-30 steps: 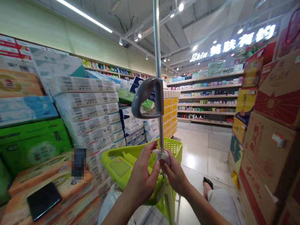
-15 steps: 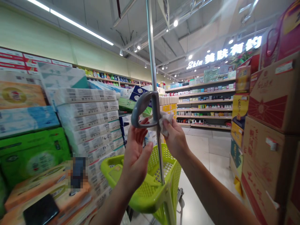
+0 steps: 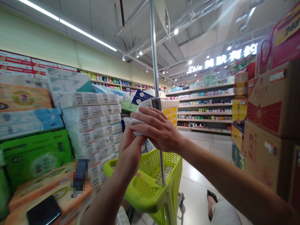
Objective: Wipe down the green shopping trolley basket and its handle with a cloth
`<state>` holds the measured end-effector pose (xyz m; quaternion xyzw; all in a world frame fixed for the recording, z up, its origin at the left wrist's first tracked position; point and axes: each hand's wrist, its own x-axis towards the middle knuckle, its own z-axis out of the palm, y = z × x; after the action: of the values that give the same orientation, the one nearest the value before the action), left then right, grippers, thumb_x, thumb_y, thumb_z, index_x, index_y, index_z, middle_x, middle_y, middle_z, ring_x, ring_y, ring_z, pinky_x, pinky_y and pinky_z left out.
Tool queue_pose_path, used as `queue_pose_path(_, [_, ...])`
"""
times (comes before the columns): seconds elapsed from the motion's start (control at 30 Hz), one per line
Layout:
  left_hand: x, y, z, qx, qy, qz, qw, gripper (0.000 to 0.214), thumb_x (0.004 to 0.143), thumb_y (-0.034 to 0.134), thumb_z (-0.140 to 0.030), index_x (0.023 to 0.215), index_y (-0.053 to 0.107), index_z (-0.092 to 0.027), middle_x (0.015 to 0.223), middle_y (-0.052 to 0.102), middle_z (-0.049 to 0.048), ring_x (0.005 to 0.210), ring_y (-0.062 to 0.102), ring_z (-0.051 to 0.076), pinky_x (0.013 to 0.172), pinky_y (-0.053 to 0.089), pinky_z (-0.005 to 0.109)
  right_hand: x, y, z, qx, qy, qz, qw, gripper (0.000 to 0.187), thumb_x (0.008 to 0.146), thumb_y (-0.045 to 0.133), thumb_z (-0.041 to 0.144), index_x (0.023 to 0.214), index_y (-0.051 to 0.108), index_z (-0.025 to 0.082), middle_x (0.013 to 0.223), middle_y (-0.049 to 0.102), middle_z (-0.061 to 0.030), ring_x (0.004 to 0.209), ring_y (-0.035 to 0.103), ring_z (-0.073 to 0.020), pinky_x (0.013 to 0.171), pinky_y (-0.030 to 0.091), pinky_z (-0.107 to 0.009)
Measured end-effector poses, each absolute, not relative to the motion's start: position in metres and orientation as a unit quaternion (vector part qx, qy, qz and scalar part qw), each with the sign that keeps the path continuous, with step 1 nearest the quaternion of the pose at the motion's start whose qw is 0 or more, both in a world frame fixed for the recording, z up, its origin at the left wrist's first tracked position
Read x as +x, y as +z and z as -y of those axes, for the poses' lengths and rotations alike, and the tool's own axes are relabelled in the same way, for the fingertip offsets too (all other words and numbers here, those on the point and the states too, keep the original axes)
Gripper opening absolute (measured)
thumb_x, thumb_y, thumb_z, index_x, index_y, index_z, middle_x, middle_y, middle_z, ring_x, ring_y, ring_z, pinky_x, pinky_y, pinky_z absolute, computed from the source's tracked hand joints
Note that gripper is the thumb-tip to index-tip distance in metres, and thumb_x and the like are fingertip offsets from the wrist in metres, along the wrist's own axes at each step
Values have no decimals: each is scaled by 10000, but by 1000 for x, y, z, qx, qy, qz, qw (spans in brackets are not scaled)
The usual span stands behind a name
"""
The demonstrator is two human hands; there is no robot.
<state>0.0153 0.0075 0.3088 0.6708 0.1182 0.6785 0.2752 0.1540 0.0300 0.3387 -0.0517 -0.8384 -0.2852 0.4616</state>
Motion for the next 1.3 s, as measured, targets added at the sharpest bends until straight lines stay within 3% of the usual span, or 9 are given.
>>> queue_pose_path(0.23, [17,308,-7,662,678,-122,295,508,761,529,-164,1262,513,-249,1209,617,39,1176,561,228,1023,469,423,158,354,-45,-126,-250,764,582,498,925,333,89,1362,449,299,1407,475,3,1362,367,-191,1149,316,-459])
queue_pose_path(0.4, [21,306,-13,645,688,-105,315,416,744,515,-126,1145,573,-223,1215,623,44,1229,524,228,1024,472,385,150,331,-35,-66,-332,828,448,420,960,391,200,1373,431,264,1444,452,-16,1427,247,-171,1193,227,-436])
queue_pose_path(0.5, [21,308,-16,654,687,-103,299,422,733,532,-125,1140,581,-222,1213,623,42,1220,531,224,1030,464,370,157,329,-44,-61,-354,825,437,390,973,394,260,1360,445,258,1462,431,-16,1433,230,-159,1193,230,-423])
queue_pose_path(0.7, [24,316,-23,667,690,-120,254,442,773,636,-237,1206,555,-201,1215,627,75,1163,572,215,1000,478,358,159,322,-64,-90,-303,803,505,434,972,374,248,1404,400,279,1495,376,-8,1431,239,-176,1184,256,-442])
queue_pose_path(0.83, [24,318,-30,669,675,-161,266,521,750,707,-301,1228,537,-181,1078,685,61,987,658,183,901,536,329,160,316,-70,-105,-227,747,616,421,977,344,233,1384,427,301,1472,392,-10,1384,334,-179,1153,314,-409])
queue_pose_path(0.93, [23,319,-34,668,671,-193,258,504,756,703,-329,1204,549,-159,945,711,44,898,683,176,849,554,322,161,327,-85,-131,-129,654,734,370,960,380,260,1308,505,282,1391,471,-28,1341,383,-192,1129,325,-424])
queue_pose_path(1.03, [23,320,-36,674,669,-205,236,468,763,687,-331,1182,560,-164,943,713,44,909,681,175,852,548,311,158,346,-106,-134,104,588,791,288,898,467,299,1153,591,243,1114,631,-27,1107,566,-178,975,464,-376])
queue_pose_path(1.17, [22,319,-38,676,672,-201,224,426,756,687,-325,1138,575,-175,984,704,48,938,669,171,857,538,302,157,358,-123,-134,449,505,724,171,831,477,291,776,602,189,633,587,26,604,579,-120,643,520,-274])
queue_pose_path(1.3, [18,319,-40,680,670,-193,228,404,752,688,-323,1115,579,-186,1009,694,47,969,656,175,869,528,309,163,339,-122,-122,618,492,600,206,803,429,260,654,547,182,538,555,20,488,527,-117,550,484,-257])
